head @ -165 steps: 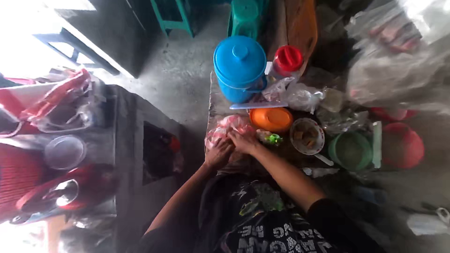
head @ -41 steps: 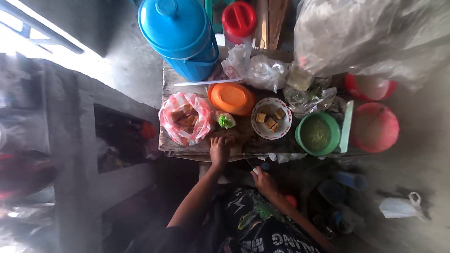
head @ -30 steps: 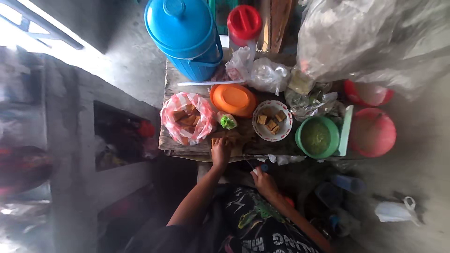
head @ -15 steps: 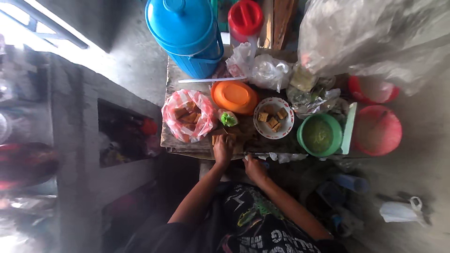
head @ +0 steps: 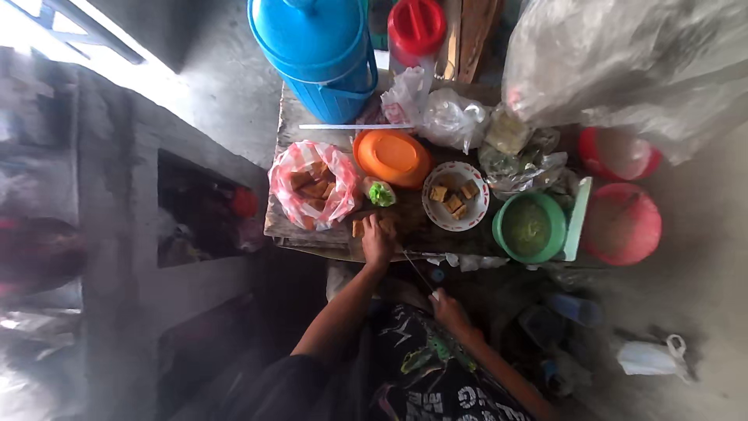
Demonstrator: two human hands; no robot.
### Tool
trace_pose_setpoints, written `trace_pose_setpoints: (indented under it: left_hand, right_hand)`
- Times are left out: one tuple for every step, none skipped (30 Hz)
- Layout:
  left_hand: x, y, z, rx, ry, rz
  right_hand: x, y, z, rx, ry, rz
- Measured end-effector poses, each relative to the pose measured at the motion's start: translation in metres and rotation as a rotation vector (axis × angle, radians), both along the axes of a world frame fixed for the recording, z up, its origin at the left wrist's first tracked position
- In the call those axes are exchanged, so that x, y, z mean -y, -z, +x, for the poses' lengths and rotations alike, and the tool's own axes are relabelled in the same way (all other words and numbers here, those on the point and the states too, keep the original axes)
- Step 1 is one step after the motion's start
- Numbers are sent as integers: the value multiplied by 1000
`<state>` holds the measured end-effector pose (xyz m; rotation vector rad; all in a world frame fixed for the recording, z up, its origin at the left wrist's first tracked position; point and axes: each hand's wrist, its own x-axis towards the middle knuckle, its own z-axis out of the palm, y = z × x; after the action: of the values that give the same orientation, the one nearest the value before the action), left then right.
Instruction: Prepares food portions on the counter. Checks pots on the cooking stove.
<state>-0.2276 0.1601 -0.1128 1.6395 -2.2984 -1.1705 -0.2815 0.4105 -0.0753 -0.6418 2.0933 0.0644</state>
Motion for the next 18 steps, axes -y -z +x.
trace_pose_setpoints:
  left_hand:
    - [1, 1, 3, -48, 18, -9]
    - [2, 1, 8, -108, 28, -25]
    - [4, 1, 16, -159, 19, -56]
    - [6, 0, 25, -176, -9, -89]
    - [8, -2, 36, -157, -51, -114]
    - [11, -4, 47, -120, -110, -117]
    - [15, -3, 58, -79, -169, -107]
    - [18, -1, 67, -44, -209, -80]
    - [23, 2, 72, -23, -225, -49]
    - [28, 5, 75, -20, -226, -14]
    - [31, 8, 77, -28, -215, 7]
    - [34, 10, 78, -39, -191, 13]
    - [35, 10, 78, -47, -166, 7]
    - [36, 10, 78, -52, -146, -3]
    - [36, 8, 77, -63, -132, -10]
    - [35, 7, 76, -78, -124, -9]
    - [34, 7, 75, -96, -128, -8]
    - [33, 7, 75, -104, -138, -7]
  right_hand:
    - [-8, 1, 1, -17, -3, -28]
    - [-13, 2, 1, -37, -3, -74]
    - [-17, 3, 2, -67, -6, -140]
    - [-17, 5, 3, -95, -10, -213]
    - [-14, 6, 4, -108, -19, -277]
    - [-7, 6, 5, -93, -32, -308]
    - [3, 5, 6, -64, -49, -318]
    - [14, 6, 8, -34, -69, -317]
    - [27, 7, 9, -12, -88, -311]
    - [38, 10, 11, -4, -100, -310]
    - [49, 13, 13, 2, -106, -303]
    - [57, 17, 16, 2, -107, -300]
    - [64, 19, 18, -5, -107, -298]
    - [68, 20, 20, -15, -108, -298]
    - [71, 20, 22, -17, -109, -291]
    - [72, 20, 23, -17, -110, -284]
    - [72, 20, 25, -19, -107, -285]
    - [71, 20, 28, -27, -107, -283]
